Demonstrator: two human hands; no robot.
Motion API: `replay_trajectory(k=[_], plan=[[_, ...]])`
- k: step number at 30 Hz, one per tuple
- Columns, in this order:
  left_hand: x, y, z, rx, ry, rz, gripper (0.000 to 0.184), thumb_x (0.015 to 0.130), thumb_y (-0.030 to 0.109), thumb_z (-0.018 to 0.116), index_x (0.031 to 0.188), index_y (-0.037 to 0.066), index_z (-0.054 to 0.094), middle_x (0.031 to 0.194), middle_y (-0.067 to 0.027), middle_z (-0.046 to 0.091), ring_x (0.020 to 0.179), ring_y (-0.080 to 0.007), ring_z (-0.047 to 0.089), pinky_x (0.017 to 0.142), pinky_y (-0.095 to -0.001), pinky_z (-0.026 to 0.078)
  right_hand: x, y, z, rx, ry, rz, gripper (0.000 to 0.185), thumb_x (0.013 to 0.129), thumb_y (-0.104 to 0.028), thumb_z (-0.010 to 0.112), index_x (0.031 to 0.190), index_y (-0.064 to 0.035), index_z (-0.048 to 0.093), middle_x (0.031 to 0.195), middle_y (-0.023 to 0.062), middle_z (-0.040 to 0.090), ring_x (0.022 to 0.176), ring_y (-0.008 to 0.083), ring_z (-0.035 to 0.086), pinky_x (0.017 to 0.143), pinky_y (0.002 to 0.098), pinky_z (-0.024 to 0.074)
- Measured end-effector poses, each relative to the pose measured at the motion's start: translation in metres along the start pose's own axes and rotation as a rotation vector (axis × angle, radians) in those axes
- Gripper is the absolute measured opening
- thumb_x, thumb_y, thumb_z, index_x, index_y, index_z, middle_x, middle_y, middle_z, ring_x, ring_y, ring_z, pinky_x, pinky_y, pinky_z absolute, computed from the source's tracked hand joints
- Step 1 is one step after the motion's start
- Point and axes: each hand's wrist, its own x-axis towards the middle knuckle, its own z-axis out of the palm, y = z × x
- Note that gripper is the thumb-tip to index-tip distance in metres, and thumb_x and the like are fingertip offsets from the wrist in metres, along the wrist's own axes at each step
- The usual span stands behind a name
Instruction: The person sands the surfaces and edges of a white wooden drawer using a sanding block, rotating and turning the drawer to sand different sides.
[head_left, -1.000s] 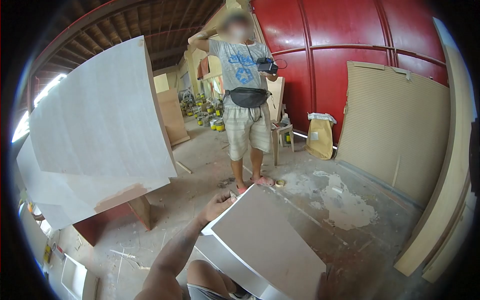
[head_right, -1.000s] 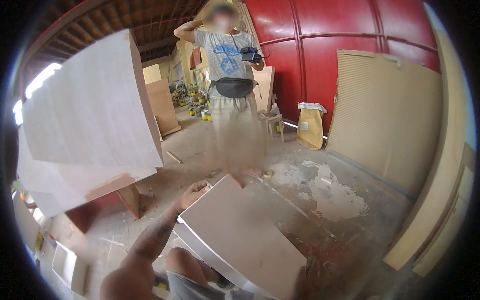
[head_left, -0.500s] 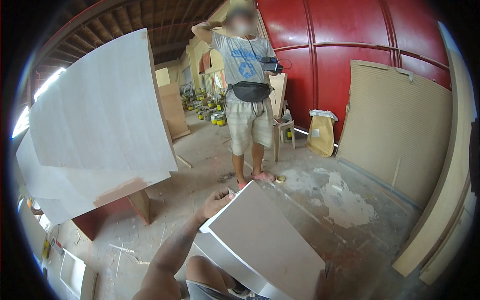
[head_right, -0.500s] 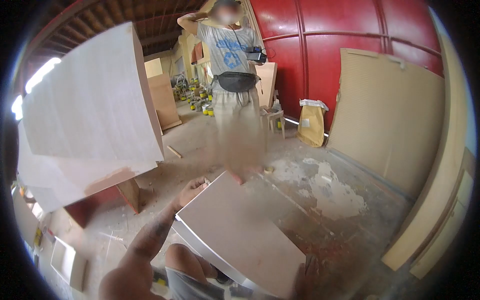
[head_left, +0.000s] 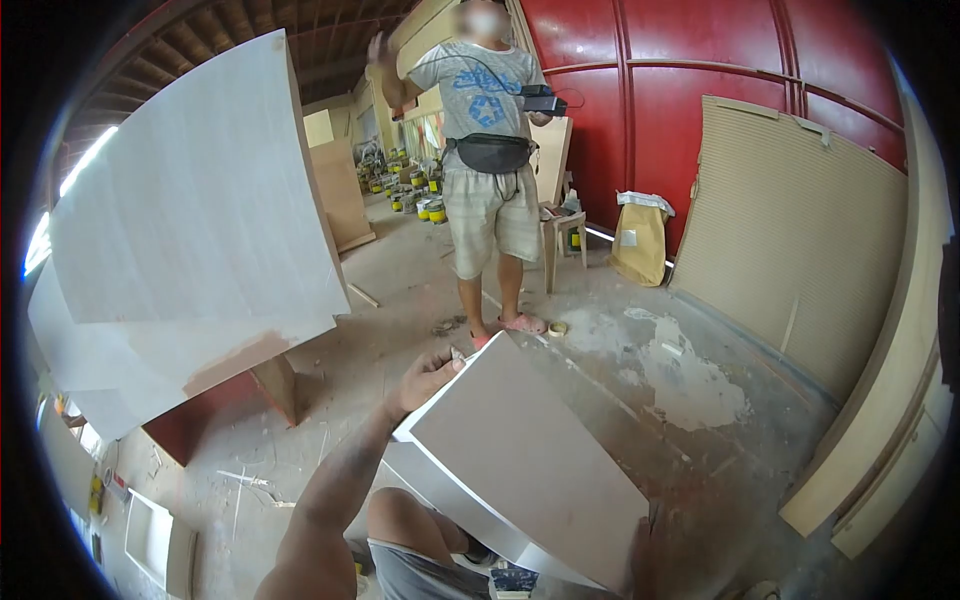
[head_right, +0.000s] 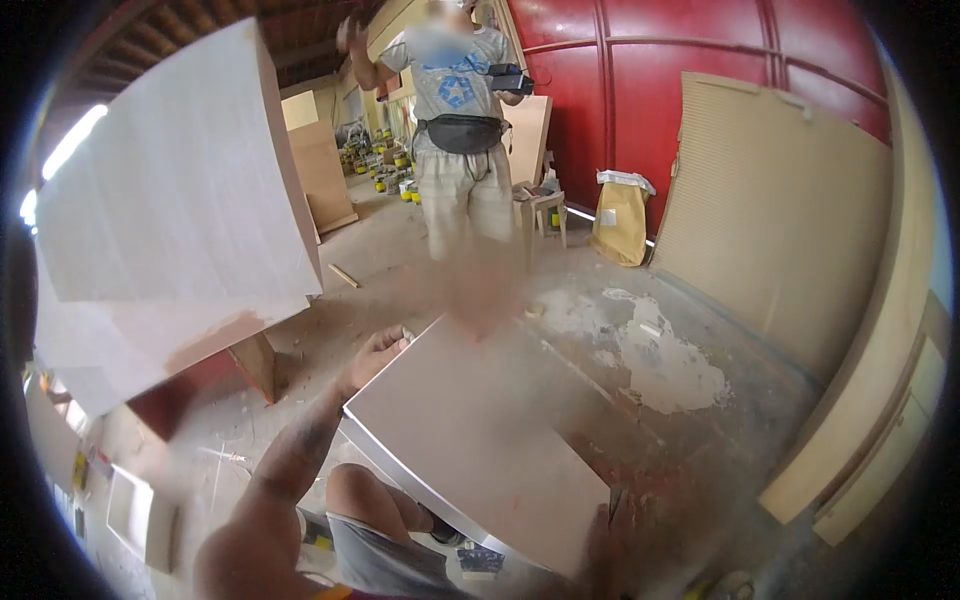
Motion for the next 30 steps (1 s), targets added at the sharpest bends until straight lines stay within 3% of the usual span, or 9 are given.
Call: replay_trajectory(k=[5, 8, 10, 14, 16, 18, 20, 24, 30], plan=[[0.004, -0.002, -0.002, 0.101, 0.007, 0.026, 0.033, 0.106, 0.041, 0.061, 0.103, 0.009, 0.063, 0.089, 0.0046, 0.063, 0.081, -0.0045, 0.057, 0.07, -0.0259, 0.049, 0.011, 0.027, 0.014, 0.029, -0.011, -0.019, 0.065, 0.102, -0.03, 0.053, 0.154, 0.006, 0.038, 0.161, 0.0305, 0.036, 0.151, 0.0458, 0.03, 0.126, 0.0485, 0.0211], [0.01, 0.002, 0.005, 0.001, -0.024, -0.032, 0.038, 0.103, 0.046, 0.064, 0.107, 0.009, 0.064, 0.095, 0.003, 0.064, 0.088, -0.0057, 0.058, 0.08, -0.0263, 0.05, 0.017, 0.036, 0.008, -0.378, -0.042, -0.059, 0.063, 0.107, -0.035, 0.046, 0.159, 0.0001, 0.033, 0.164, 0.0272, 0.032, 0.151, 0.0415, 0.031, 0.125, 0.0472, 0.0217], [0.016, 0.008, 0.009, 0.067, 0.037, 0.008, 0.035, 0.106, 0.043, 0.06, 0.102, 0.008, 0.063, 0.091, 0.0049, 0.064, 0.082, -0.0039, 0.057, 0.071, -0.026, 0.049, 0.027, 0.036, 0.016, -0.132, -0.101, -0.002, 0.064, 0.107, -0.033, 0.046, 0.16, 0.0003, 0.03, 0.164, 0.0275, 0.03, 0.153, 0.0413, 0.029, 0.126, 0.0456, 0.0203], [0.037, -0.007, -0.001, 0.075, 0.017, -0.054, 0.042, 0.106, 0.043, 0.061, 0.12, 0.004, 0.067, 0.1, 0.0012, 0.069, 0.09, -0.0074, 0.062, 0.078, -0.0294, 0.052, 0.037, 0.013, 0.025, -0.058, -0.092, 0.078, 0.066, 0.106, -0.027, 0.047, 0.161, 0.0025, 0.026, 0.165, 0.0274, 0.029, 0.153, 0.0409, 0.028, 0.127, 0.045, 0.0176], [0.044, -0.005, 0.001, 0.095, 0.026, -0.057, 0.046, 0.103, 0.047, 0.064, 0.119, 0.005, 0.066, 0.103, 0.0002, 0.068, 0.094, -0.008, 0.061, 0.082, -0.0288, 0.051, 0.037, -0.038, 0.029, 0.085, -0.118, -0.291, 0.076, 0.097, -0.028, 0.06, 0.16, 0.001, 0.029, 0.163, 0.0267, 0.032, 0.153, 0.0436, 0.027, 0.126, 0.051, 0.0165], [0.052, -0.003, 0.003, 0.121, 0.031, -0.075, 0.05, 0.1, 0.051, 0.066, 0.118, 0.005, 0.066, 0.106, -0.0007, 0.066, 0.098, -0.0086, 0.06, 0.086, -0.0283, 0.05, 0.026, -0.138, 0.02, 0.017, -0.139, -0.617, 0.078, 0.094, -0.029, 0.062, 0.158, 0.0037, 0.03, 0.163, 0.0292, 0.031, 0.151, 0.0464, 0.028, 0.125, 0.0561, 0.0164], [0.063, -0.009, 0.004, 0.21, -0.007, 0.057, 0.053, 0.1, 0.051, 0.066, 0.121, 0.003, 0.066, 0.109, -0.0023, 0.067, 0.1, -0.0097, 0.06, 0.087, -0.0288, 0.05, 0.028, -0.231, 0.006, 0.092, -0.257, -0.963, 0.088, 0.097, -0.036, 0.062, 0.161, 0.0056, 0.017, 0.167, 0.0299, 0.022, 0.154, 0.0489, 0.02, 0.125, 0.058, 0.0128], [0.07, -0.007, 0.015, 0.106, -0.065, 0.058, 0.054, 0.1, 0.05, 0.067, 0.127, 0.004, 0.066, 0.113, -0.0023, 0.067, 0.105, -0.0101, 0.059, 0.093, -0.0291, 0.048, 0.014, -0.342, -0.005, 0.044, -0.321, -1.101, 0.095, 0.093, -0.039, 0.067, 0.161, 0.0054, 0.019, 0.166, 0.0315, 0.021, 0.154, 0.0521, 0.019, 0.124, 0.0619, 0.0124], [0.114, -0.038, -0.004, 0.118, -0.17, 0.062, 0.051, 0.101, 0.05, 0.065, 0.13, 0.008, 0.067, 0.113, -0.0009, 0.068, 0.108, -0.0135, 0.06, 0.097, -0.031, 0.047, 0.025, -0.329, 0.021, -0.044, -0.212, -1.069, 0.077, 0.097, -0.021, 0.061, 0.16, 0.0039, 0.025, 0.165, 0.0306, 0.026, 0.153, 0.0468, 0.026, 0.125, 0.0583, 0.0185]])
